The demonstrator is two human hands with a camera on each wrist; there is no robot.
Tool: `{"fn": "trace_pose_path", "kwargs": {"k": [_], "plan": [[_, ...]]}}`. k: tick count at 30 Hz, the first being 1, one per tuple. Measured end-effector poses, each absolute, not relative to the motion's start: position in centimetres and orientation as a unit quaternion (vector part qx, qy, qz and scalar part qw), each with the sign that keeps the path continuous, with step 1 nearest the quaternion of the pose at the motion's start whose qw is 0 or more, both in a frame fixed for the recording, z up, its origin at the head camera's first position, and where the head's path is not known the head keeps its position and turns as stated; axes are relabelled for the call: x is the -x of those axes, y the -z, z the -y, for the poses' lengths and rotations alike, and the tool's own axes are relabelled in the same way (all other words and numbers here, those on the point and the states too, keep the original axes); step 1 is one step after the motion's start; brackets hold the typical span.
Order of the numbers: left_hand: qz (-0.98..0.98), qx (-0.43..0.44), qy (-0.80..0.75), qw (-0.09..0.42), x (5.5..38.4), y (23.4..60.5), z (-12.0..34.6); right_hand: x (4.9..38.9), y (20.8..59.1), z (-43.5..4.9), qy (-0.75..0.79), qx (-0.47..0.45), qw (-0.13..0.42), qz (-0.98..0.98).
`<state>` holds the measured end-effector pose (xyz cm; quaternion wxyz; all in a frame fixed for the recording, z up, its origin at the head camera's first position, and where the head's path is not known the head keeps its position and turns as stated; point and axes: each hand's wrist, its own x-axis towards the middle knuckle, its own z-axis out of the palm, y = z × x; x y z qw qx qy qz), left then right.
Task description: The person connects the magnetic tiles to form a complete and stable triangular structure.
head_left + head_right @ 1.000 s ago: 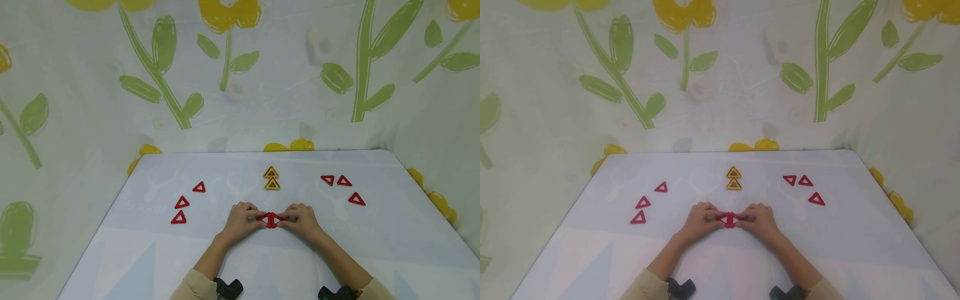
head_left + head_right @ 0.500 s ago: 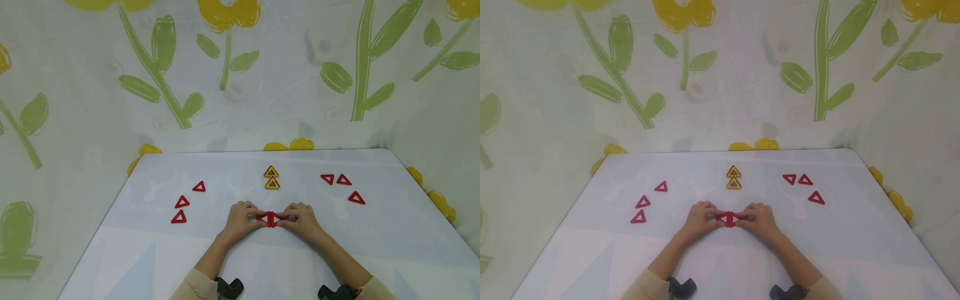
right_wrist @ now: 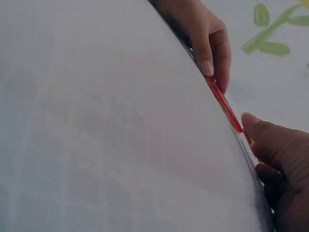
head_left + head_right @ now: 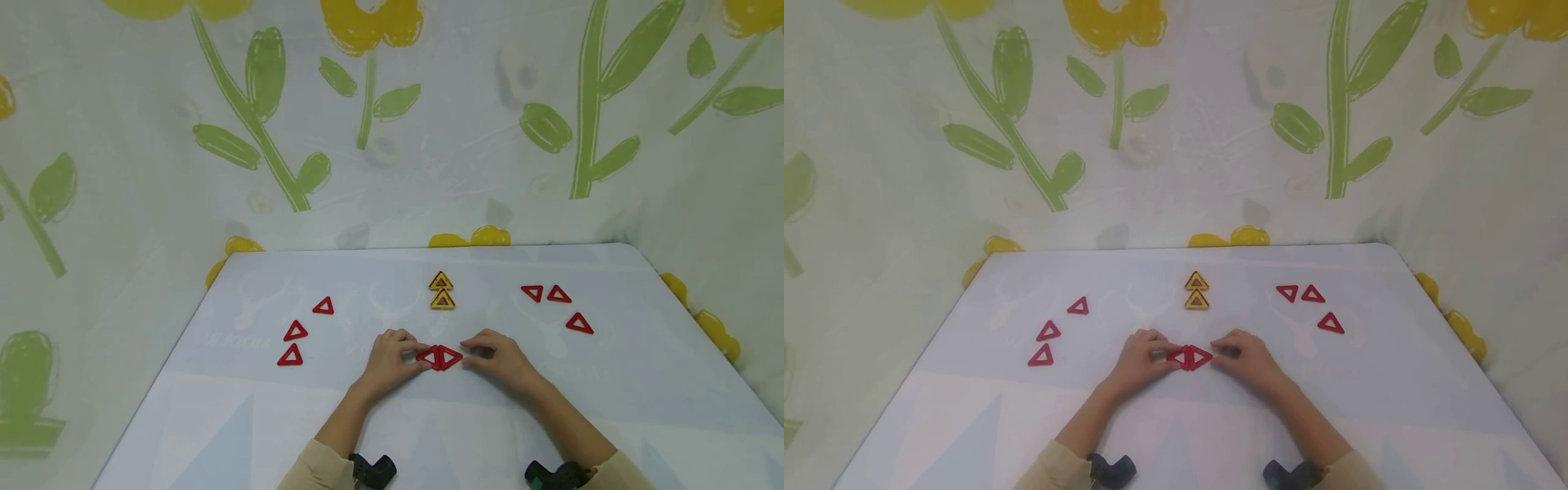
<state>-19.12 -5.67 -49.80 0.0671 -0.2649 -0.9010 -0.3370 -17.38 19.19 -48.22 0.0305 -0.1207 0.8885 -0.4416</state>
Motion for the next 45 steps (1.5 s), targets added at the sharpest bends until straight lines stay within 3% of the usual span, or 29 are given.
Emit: {"fn": "trace_pose_path", "kwargs": {"k": [18, 25, 32, 45], "plan": [[0.886, 0.288, 0.345, 0.116, 18.8, 49.5, 5.9, 16.8, 47.7, -25.1, 0.416, 0.19, -0.129, -0.88], [0.896, 0.275, 0.333, 0.101, 18.7, 49.4, 5.7, 16.4, 47.4, -27.4, 0.398, 0.121, -0.118, -0.902], [0.912, 0.266, 0.302, 0.077, 18.3, 49.1, 5.4, 16.4, 46.6, -29.4, 0.362, 0.098, -0.154, -0.914], [0.909, 0.271, 0.296, 0.109, 18.1, 49.3, 5.5, 16.7, 45.7, -33.0, 0.332, 0.002, -0.154, -0.931]]}}
